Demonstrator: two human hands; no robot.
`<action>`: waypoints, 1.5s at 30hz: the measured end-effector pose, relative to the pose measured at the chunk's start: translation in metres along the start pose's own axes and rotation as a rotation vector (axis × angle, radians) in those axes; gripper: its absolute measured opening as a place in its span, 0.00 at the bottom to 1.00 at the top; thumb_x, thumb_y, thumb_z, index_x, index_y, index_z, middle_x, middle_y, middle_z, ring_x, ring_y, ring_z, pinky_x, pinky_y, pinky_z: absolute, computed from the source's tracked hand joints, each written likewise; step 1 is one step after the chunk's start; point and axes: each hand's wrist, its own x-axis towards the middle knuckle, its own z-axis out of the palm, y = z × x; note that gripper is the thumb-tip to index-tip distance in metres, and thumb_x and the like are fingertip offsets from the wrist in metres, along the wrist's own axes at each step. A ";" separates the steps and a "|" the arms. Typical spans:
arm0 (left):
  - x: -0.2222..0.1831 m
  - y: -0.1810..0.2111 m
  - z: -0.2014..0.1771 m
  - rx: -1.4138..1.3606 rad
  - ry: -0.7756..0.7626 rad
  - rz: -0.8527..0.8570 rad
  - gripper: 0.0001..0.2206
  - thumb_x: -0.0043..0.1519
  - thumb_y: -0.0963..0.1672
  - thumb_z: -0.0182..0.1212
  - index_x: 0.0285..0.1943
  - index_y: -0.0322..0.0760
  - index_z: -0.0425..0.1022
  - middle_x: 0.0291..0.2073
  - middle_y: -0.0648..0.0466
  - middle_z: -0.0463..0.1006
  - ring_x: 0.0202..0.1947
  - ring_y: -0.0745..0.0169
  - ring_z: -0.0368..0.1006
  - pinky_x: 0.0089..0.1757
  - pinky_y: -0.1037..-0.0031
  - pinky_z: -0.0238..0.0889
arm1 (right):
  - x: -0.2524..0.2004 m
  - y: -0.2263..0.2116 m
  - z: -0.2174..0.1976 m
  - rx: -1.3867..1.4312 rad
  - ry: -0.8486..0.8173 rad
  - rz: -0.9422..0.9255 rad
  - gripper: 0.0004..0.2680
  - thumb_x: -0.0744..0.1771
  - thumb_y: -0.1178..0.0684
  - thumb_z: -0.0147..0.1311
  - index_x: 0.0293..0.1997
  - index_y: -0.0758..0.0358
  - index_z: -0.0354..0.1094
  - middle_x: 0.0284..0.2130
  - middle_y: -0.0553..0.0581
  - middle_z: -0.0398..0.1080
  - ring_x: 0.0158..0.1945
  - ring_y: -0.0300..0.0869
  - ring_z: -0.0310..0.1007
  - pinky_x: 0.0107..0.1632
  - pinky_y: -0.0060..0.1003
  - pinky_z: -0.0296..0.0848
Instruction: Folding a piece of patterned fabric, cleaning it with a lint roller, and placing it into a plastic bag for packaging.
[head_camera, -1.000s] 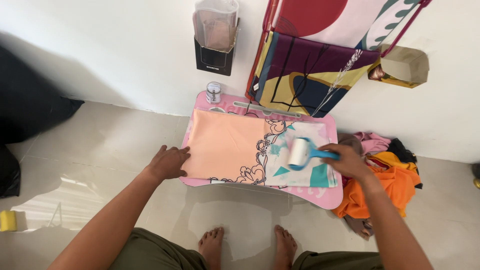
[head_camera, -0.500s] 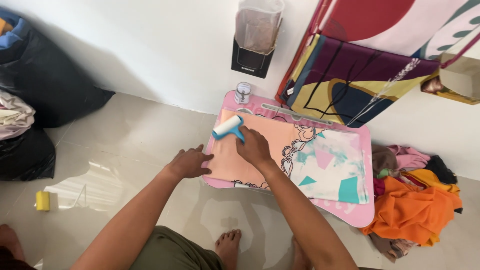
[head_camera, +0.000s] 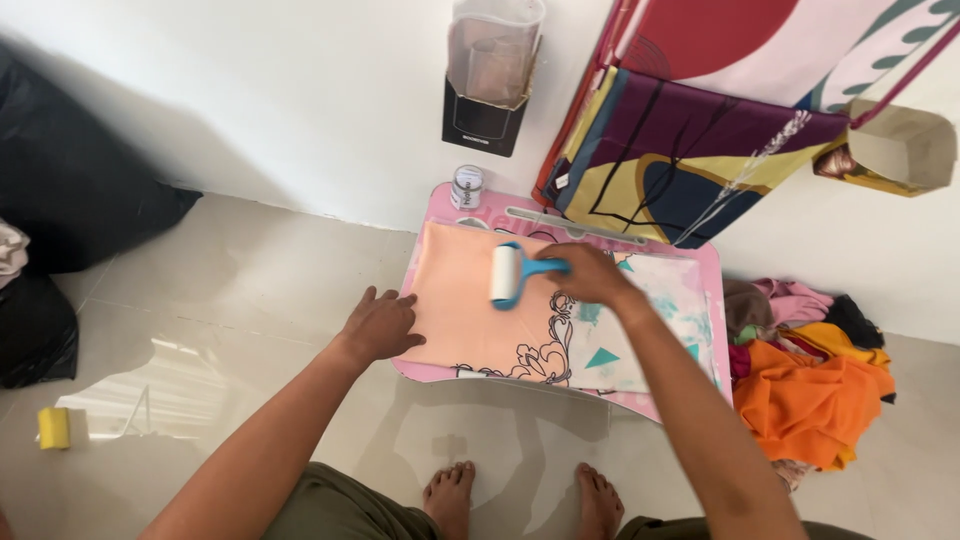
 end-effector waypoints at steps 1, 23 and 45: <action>0.004 0.000 0.003 0.006 0.014 -0.010 0.18 0.64 0.55 0.58 0.53 0.45 0.82 0.67 0.58 0.72 0.66 0.52 0.67 0.61 0.50 0.56 | -0.010 0.013 -0.014 0.015 0.009 0.041 0.13 0.65 0.55 0.56 0.55 0.56 0.75 0.50 0.67 0.76 0.57 0.65 0.72 0.61 0.59 0.69; 0.025 0.000 0.010 0.202 0.053 -0.035 0.24 0.57 0.61 0.61 0.47 0.46 0.82 0.44 0.58 0.79 0.45 0.60 0.78 0.55 0.57 0.64 | -0.110 0.033 0.011 0.213 0.126 -0.198 0.13 0.65 0.59 0.58 0.56 0.60 0.74 0.48 0.67 0.76 0.56 0.64 0.73 0.61 0.58 0.68; 0.021 -0.006 0.009 0.175 0.010 0.021 0.28 0.60 0.57 0.65 0.67 0.53 0.69 0.68 0.60 0.67 0.70 0.57 0.63 0.63 0.51 0.57 | -0.269 0.136 -0.042 -0.086 -0.035 0.549 0.12 0.66 0.52 0.55 0.54 0.48 0.75 0.15 0.52 0.73 0.16 0.42 0.69 0.27 0.35 0.70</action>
